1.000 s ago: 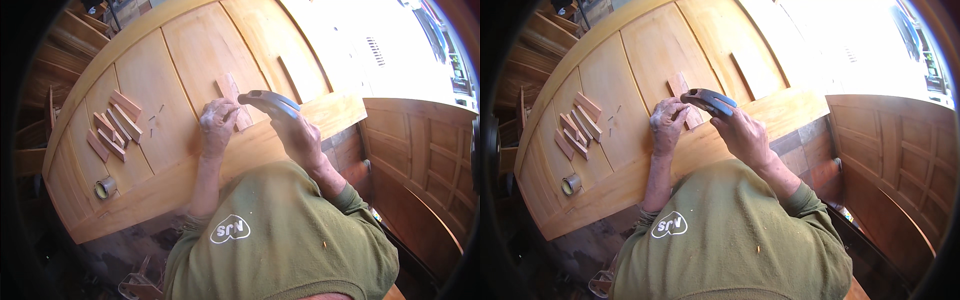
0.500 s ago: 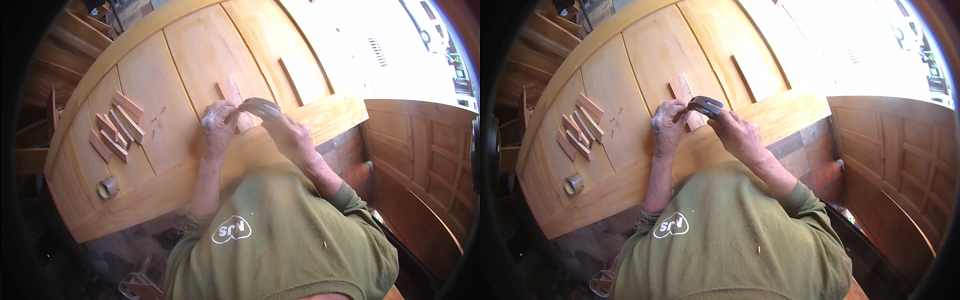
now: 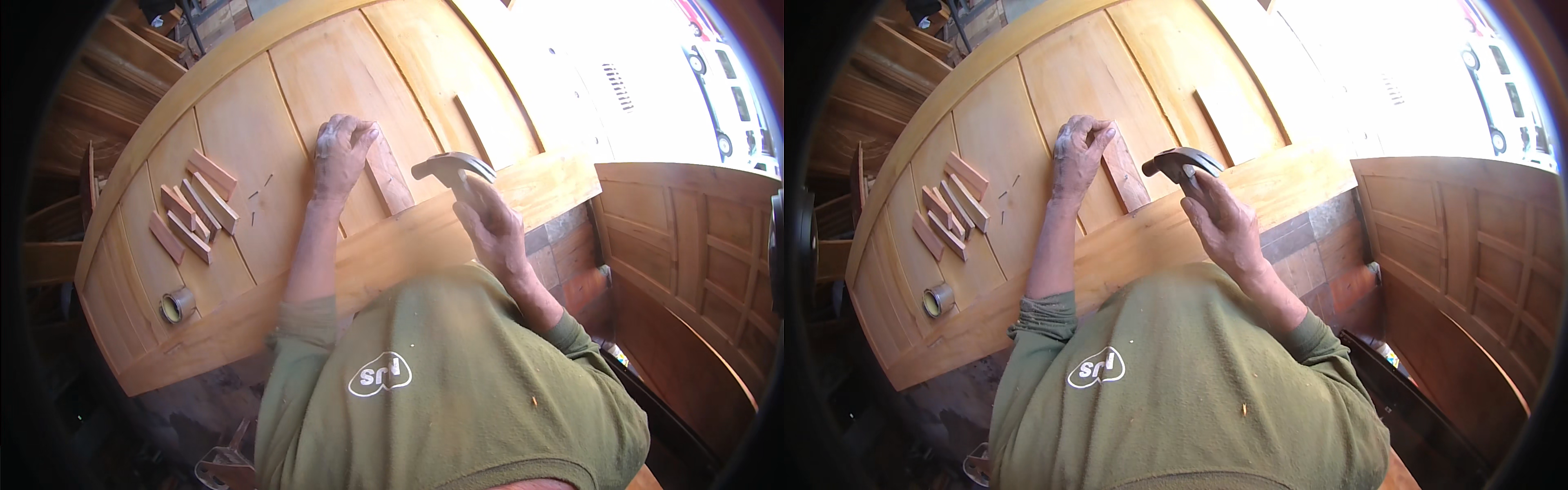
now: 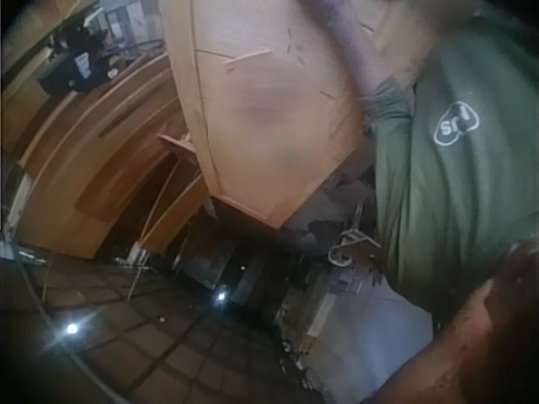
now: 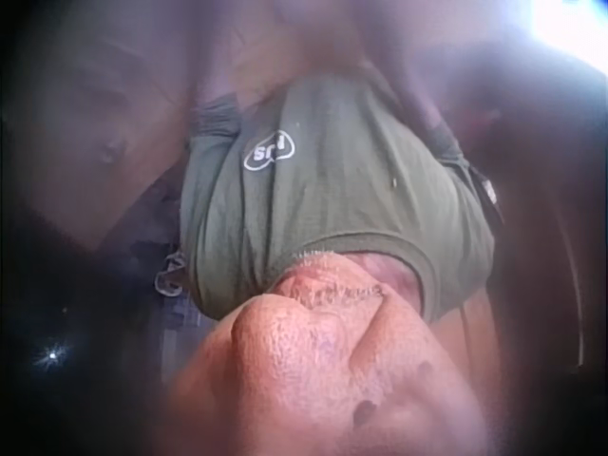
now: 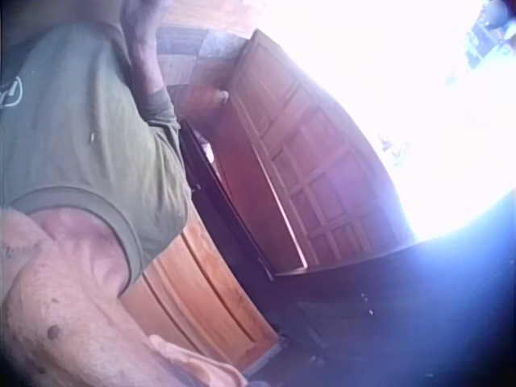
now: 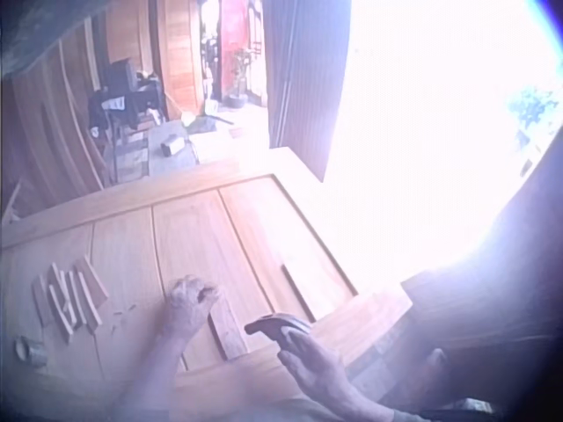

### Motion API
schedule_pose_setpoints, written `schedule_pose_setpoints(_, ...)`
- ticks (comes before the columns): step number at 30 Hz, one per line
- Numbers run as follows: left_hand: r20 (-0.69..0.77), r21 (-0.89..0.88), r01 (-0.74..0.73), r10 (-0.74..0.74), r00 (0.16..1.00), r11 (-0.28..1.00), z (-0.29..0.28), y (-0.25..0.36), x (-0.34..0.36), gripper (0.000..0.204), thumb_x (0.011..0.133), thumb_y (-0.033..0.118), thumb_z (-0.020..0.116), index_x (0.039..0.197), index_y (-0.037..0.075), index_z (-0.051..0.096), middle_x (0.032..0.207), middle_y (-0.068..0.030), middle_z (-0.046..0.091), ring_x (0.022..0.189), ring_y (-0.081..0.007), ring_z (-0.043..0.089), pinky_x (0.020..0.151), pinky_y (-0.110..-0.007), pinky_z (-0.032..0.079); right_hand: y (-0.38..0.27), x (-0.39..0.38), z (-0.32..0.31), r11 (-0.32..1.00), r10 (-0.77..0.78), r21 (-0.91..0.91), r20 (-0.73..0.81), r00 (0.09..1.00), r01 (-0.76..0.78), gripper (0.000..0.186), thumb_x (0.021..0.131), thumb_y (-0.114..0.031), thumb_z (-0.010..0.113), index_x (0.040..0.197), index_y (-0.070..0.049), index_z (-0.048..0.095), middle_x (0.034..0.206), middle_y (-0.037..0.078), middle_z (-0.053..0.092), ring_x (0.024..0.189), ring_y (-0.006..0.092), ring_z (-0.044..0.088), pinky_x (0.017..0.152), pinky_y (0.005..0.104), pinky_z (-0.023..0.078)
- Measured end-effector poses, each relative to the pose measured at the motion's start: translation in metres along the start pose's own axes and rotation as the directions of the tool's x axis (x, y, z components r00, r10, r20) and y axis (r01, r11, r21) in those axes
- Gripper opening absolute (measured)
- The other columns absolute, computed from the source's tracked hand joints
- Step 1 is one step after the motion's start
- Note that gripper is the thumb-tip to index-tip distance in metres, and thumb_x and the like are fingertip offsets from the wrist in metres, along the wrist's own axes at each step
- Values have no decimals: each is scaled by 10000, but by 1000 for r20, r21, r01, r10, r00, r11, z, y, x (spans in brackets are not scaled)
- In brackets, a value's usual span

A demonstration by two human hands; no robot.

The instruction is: The person places small wooden blocks onto a large wooden door and hammers nails into them to secure the blocks.

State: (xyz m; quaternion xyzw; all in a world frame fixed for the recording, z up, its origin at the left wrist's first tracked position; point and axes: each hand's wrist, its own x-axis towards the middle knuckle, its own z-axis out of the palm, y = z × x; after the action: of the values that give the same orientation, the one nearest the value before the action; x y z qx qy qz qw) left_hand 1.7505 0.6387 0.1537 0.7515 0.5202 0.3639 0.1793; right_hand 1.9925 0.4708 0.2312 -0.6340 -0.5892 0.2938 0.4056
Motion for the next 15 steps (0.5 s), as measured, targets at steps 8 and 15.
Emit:
schedule_pose_setpoints(8,33,-34,0,1,999,999,8,2,-2,215,979,197,756,1102,33,693,1050,-129,675,1027,-322,639,944,-457,510,15,6,4,961,-152,-216,112,982,174,444,940,-158,824,1316,-31,626,994,178,747,829,357,758,705,416,594)
schedule_pose_setpoints(15,2,84,-40,40,999,996,11,0,-8,229,998,203,721,1167,58,668,1125,-134,681,1060,-354,629,968,-478,502,-26,16,-4,843,-448,-326,13,894,428,509,862,-126,879,1299,-24,639,1001,152,762,766,306,753,650,382,601)
